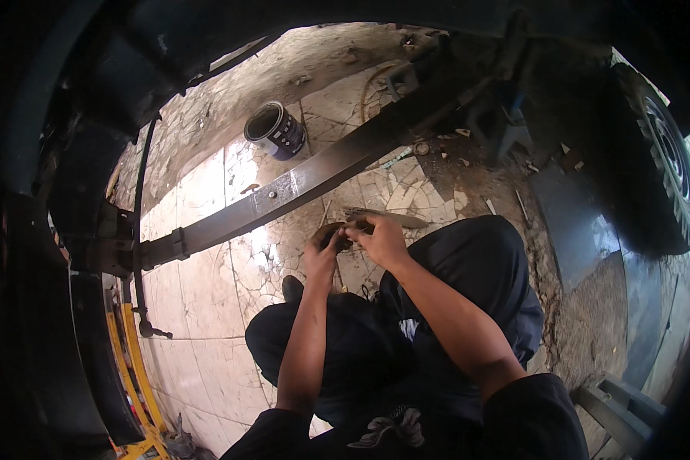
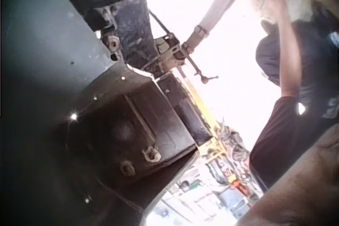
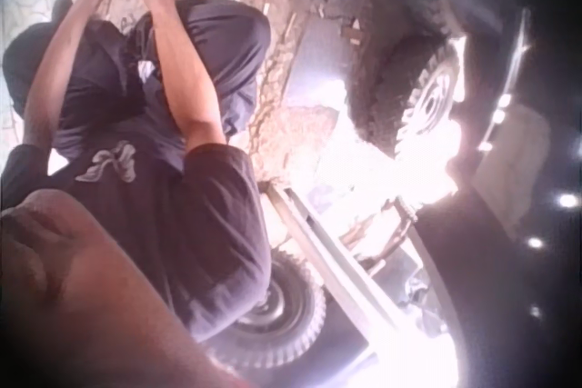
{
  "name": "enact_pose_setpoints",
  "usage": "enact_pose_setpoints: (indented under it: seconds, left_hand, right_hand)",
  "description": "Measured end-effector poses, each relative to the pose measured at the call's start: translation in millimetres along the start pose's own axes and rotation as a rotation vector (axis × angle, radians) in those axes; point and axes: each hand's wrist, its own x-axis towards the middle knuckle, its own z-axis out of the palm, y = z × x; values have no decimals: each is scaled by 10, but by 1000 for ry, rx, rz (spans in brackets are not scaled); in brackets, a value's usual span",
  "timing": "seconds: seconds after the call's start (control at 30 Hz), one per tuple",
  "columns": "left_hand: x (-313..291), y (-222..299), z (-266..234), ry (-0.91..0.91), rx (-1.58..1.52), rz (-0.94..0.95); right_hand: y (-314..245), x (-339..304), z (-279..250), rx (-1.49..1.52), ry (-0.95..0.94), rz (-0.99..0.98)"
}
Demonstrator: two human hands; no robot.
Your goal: The person scrubs a long metal frame under a vehicle using a wire brush and a small container of liquid. They repeatedly dip the brush into the container and scrub different sections of the frame, focusing on removing rust or debris.
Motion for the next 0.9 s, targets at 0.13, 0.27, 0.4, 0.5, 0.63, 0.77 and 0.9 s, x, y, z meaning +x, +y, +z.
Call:
enact_pose_setpoints:
  seconds: [0.13,0.27,0.4,0.5,0.63,0.77,0.9]
  left_hand:
    - [1,-36,28,-136,-76,-71]
    - [26,-29,74,-155,-174,-105]
    - [30,35,19,-148,-175,-138]
    - [26,58,-7,-169,-184,-160]
    - [-15,40,-65,-158,-231,-203]
    - [-69,33,-105,-133,-147,-199]
    - [-170,95,-41,-163,-144,-214]
  right_hand:
    - [46,47,-15,64,81,40]
    - [270,132,81,286,115,61]
    - [123,142,62,219,97,42]
    - [43,118,38,227,145,6]
    - [-11,26,-2,152,170,-55]
    - [156,-12,14,243,53,0]
    - [270,-119,-30,128,45,-7]
